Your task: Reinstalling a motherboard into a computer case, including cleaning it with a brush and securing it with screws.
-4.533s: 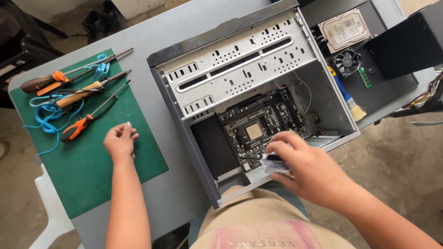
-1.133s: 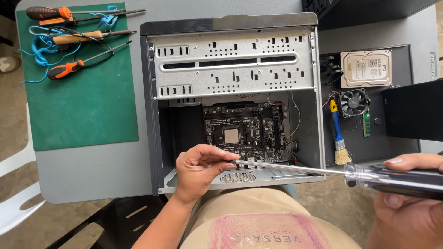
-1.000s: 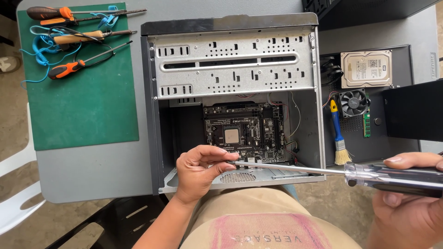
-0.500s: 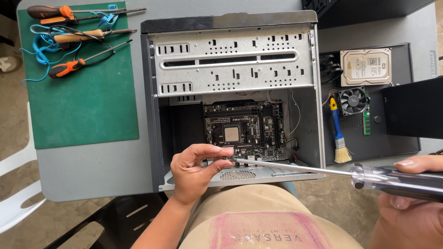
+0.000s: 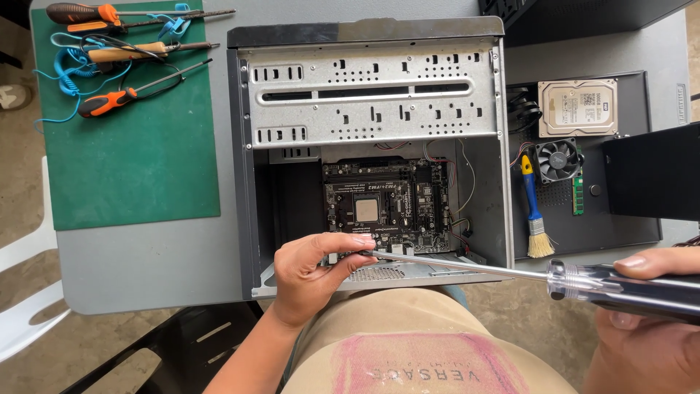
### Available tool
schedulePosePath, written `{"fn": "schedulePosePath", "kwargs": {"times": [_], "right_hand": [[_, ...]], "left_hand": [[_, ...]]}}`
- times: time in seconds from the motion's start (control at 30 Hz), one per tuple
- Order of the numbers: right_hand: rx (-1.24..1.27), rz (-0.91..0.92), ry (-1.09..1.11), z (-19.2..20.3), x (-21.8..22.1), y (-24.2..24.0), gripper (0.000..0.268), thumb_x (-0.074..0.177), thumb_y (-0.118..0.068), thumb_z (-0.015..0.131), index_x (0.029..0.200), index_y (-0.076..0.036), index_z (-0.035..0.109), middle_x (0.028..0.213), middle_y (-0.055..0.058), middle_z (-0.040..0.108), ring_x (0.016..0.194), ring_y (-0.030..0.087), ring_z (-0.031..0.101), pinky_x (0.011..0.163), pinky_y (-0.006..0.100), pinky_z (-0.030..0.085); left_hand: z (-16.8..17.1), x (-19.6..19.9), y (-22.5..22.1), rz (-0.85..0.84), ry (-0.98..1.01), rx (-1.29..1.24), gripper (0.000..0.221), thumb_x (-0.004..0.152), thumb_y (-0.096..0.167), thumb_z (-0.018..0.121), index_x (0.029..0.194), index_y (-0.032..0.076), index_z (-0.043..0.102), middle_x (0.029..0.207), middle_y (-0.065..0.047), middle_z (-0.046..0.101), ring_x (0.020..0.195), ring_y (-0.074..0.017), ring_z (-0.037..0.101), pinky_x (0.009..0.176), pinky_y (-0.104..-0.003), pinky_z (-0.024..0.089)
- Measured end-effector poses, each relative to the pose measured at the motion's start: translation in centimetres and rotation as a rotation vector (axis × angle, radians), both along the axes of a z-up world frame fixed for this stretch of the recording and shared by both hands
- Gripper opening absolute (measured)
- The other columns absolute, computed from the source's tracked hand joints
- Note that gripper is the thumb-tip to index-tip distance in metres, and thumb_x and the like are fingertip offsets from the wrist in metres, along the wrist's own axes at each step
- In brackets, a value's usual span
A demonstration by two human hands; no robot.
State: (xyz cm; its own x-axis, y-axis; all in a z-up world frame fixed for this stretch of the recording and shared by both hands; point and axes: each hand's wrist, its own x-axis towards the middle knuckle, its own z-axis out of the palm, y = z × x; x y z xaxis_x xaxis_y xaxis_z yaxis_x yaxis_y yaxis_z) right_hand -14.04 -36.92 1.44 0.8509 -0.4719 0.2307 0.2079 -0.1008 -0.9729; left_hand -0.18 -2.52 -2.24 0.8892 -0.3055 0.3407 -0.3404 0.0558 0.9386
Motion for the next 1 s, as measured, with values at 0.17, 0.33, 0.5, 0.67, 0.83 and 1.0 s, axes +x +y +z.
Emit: {"fn": "schedulePosePath", "kwargs": {"times": [0.17, 0.33, 0.5, 0.67, 0.83, 1.0], "right_hand": [[-0.238, -0.169, 0.104, -0.2, -0.7, 1.2, 0.022, 0.116, -0.034, 0.036, 0.120, -0.013, 0.032, 0.100, 0.016, 0.052, 0.054, 0.011, 0.043, 0.049, 0.016, 0.044], [-0.371, -0.187, 0.094, 0.9, 1.1, 3.5, 0.033, 0.118, -0.035, 0.032, 0.121, -0.003, 0.026, 0.093, 0.024, 0.048, 0.071, 0.029, 0.057, 0.045, 0.026, 0.041], [-0.368, -0.170, 0.105, 2.2, 3.1, 6.1, 0.031, 0.104, -0.031, 0.049, 0.106, -0.005, 0.033, 0.090, 0.033, 0.059, 0.072, 0.034, 0.067, 0.040, 0.030, 0.041], [-0.649, -0.035, 0.164, 0.1, 2.1, 5.4, 0.019, 0.095, -0.010, 0.060, 0.095, 0.003, 0.046, 0.082, 0.022, 0.068, 0.077, 0.031, 0.075, 0.065, 0.023, 0.047], [-0.707, -0.001, 0.200, -1.4, 1.6, 5.0, 0.020, 0.096, -0.015, 0.063, 0.096, 0.001, 0.051, 0.085, 0.016, 0.071, 0.080, 0.027, 0.075, 0.070, 0.024, 0.049], [-0.770, -0.012, 0.236, -2.4, 1.5, 4.6, 0.020, 0.096, -0.018, 0.064, 0.096, -0.002, 0.052, 0.086, 0.009, 0.073, 0.078, 0.020, 0.073, 0.067, 0.021, 0.046]], "left_hand": [[-0.7, 0.6, 0.5, -0.099, -0.046, 0.063, 0.027, 0.084, 0.005, 0.080, 0.108, 0.004, 0.069, 0.100, -0.011, 0.077, 0.092, -0.0212, 0.080, 0.085, -0.028, 0.069], [-2.2, 2.1, 0.9, -0.181, 0.102, 0.361, 0.074, 0.072, 0.029, 0.088, 0.137, 0.012, 0.057, 0.143, -0.012, 0.059, 0.136, -0.0261, 0.056, 0.119, -0.040, 0.042], [-3.5, 2.9, 0.9, -0.074, 0.531, 0.588, 0.061, 0.084, 0.031, 0.073, 0.140, 0.017, 0.055, 0.147, -0.006, 0.057, 0.138, -0.0216, 0.051, 0.115, -0.039, 0.039], [-4.1, 3.1, 0.5, -0.141, 0.672, 0.726, 0.045, 0.089, 0.030, 0.063, 0.133, 0.021, 0.062, 0.135, -0.004, 0.064, 0.125, -0.0183, 0.061, 0.107, -0.037, 0.046], [-4.3, 3.2, 0.4, -0.200, 0.711, 0.817, 0.044, 0.091, 0.031, 0.061, 0.134, 0.023, 0.061, 0.137, -0.002, 0.063, 0.125, -0.0184, 0.060, 0.105, -0.038, 0.046], [-4.2, 3.3, 0.4, -0.220, 0.695, 0.853, 0.043, 0.092, 0.033, 0.059, 0.133, 0.023, 0.062, 0.134, -0.001, 0.064, 0.123, -0.0173, 0.061, 0.102, -0.038, 0.047]]}}
